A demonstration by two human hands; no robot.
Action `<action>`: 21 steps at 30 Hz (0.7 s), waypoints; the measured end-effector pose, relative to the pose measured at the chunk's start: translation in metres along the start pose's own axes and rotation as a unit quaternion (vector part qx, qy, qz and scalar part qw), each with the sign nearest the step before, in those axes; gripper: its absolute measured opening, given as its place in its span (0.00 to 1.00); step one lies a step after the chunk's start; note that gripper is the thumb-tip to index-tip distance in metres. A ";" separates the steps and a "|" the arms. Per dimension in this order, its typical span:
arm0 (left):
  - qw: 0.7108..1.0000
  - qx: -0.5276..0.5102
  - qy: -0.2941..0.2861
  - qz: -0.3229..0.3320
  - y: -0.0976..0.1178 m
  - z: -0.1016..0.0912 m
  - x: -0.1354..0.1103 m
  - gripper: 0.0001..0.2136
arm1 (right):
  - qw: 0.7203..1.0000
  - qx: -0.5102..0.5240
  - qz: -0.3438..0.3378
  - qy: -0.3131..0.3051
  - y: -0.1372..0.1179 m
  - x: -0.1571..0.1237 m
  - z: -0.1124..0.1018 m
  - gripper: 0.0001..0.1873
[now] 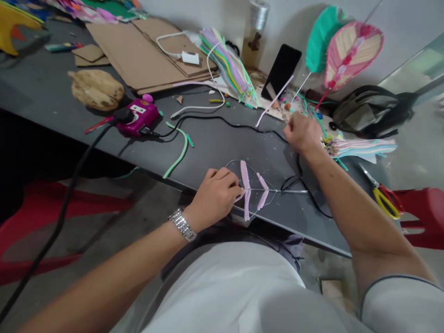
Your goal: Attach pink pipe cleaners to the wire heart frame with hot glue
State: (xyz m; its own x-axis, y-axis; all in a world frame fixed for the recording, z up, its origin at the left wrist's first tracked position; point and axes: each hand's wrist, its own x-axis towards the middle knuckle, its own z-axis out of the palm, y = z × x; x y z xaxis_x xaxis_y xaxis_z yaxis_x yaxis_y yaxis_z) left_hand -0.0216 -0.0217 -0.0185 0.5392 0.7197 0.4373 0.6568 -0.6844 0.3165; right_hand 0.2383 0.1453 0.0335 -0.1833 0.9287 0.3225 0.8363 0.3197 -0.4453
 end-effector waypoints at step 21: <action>1.000 0.027 -0.009 0.005 -0.002 0.002 -0.001 0.09 | 0.979 0.152 -0.140 -0.008 -0.085 -0.143 0.027 0.12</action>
State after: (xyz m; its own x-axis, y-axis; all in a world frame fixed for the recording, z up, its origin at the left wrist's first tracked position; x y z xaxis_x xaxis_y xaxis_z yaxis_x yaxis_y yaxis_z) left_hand -0.0223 -0.0212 -0.0215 0.5556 0.7145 0.4252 0.6782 -0.6853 0.2655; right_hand 0.1796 -0.0091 0.0026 -0.3933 0.7994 0.4542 0.5612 0.6000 -0.5701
